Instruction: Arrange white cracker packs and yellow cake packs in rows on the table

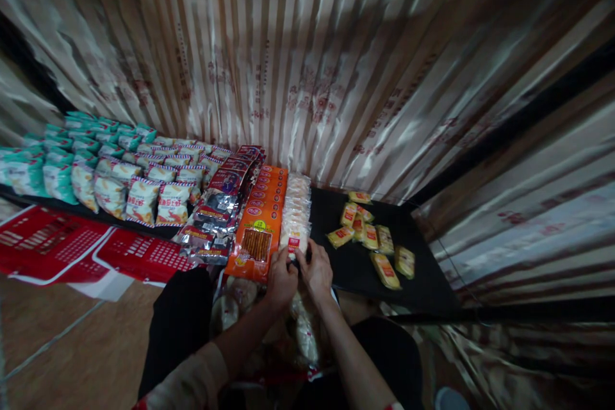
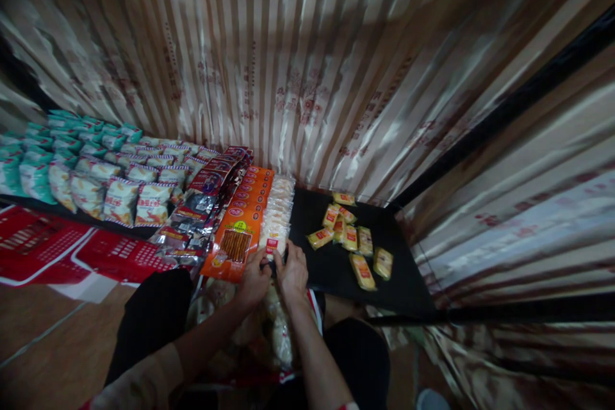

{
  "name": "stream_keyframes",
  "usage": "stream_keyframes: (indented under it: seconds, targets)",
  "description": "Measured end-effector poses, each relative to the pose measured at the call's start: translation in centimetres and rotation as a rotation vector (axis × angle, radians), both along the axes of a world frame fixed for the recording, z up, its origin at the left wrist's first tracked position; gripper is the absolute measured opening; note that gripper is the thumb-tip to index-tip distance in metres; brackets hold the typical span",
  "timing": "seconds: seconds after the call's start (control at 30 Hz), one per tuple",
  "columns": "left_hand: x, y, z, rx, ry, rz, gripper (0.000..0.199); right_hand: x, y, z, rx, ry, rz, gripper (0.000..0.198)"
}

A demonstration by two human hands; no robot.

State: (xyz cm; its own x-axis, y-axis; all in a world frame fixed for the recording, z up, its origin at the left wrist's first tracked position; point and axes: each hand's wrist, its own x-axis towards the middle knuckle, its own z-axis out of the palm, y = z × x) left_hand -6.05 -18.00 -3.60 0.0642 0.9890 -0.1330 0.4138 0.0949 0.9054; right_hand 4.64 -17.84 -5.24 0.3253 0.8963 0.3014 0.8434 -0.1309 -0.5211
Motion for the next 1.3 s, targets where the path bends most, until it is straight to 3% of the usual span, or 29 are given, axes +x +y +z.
stream_keyframes:
  seconds: [0.33, 0.57, 0.67, 0.73, 0.83, 0.9, 1.07, 1.3]
  targets:
    - [-0.2, -0.6, -0.1, 0.055, 0.003, 0.01, 0.052, 0.1, -0.1, -0.4, 0.036, 0.03, 0.013, 0.051]
    - [-3.1, -5.9, 0.0, 0.244, -0.047, -0.088, 0.026, -1.9, -3.6, -1.0, 0.205, 0.214, 0.053, 0.047]
    - [-5.9, -8.6, -1.3, 0.212, -0.003, -0.065, 0.024, -3.7, -6.7, -1.6, 0.251, 0.233, 0.043, 0.035]
    - [-8.2, -9.6, -2.6, 0.185, 0.065, 0.02, 0.025, -5.0, -8.6, -2.2, 0.225, 0.228, 0.112, 0.027]
    - [-11.2, -9.7, -4.8, 0.194, 0.231, 0.183, 0.027, -6.8, -10.7, -3.5, 0.146, 0.223, 0.275, 0.022]
    - [-12.5, -9.3, -6.0, 0.173, 0.308, 0.219, 0.035, -7.8, -11.3, -4.4, 0.091, 0.192, 0.362, 0.023]
    - [-13.2, -8.8, -7.9, -0.04, 0.337, 0.138, 0.054, -9.6, -11.4, -5.8, 0.026, 0.139, 0.477, 0.03]
    - [-12.9, -9.5, -8.7, -0.037, 0.328, 0.068, 0.066, -10.6, -11.4, -5.7, -0.006, 0.171, 0.473, 0.026]
